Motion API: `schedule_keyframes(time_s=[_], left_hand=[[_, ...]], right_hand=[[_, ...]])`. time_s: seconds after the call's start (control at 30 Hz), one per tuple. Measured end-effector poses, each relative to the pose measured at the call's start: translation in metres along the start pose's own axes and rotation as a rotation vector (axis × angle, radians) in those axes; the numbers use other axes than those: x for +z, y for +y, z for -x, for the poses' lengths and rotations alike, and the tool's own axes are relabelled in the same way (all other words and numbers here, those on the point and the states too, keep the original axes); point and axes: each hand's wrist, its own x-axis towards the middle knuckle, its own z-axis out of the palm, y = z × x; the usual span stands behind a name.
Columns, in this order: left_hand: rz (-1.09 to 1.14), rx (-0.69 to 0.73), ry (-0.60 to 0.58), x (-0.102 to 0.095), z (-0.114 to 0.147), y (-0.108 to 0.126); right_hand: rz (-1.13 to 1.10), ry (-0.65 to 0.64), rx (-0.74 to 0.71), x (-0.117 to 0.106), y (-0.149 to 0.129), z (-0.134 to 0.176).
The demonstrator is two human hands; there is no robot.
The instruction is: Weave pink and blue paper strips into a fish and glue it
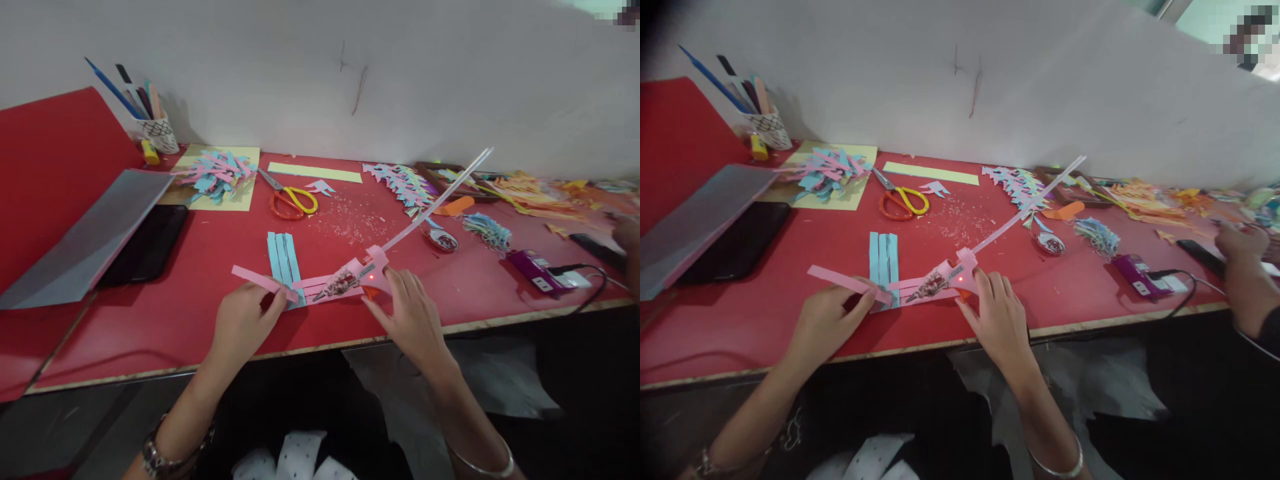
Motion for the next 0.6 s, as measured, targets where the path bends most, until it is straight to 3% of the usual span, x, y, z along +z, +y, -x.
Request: schedule_keyframes(time_s=[0.6], left_hand=[[-0.041, 0.01, 0.019, 0.0016, -0.0002, -0.0014]], right_hand=[[0.072, -0.032, 0.04, -0.0051, 0.0081, 0.0036]])
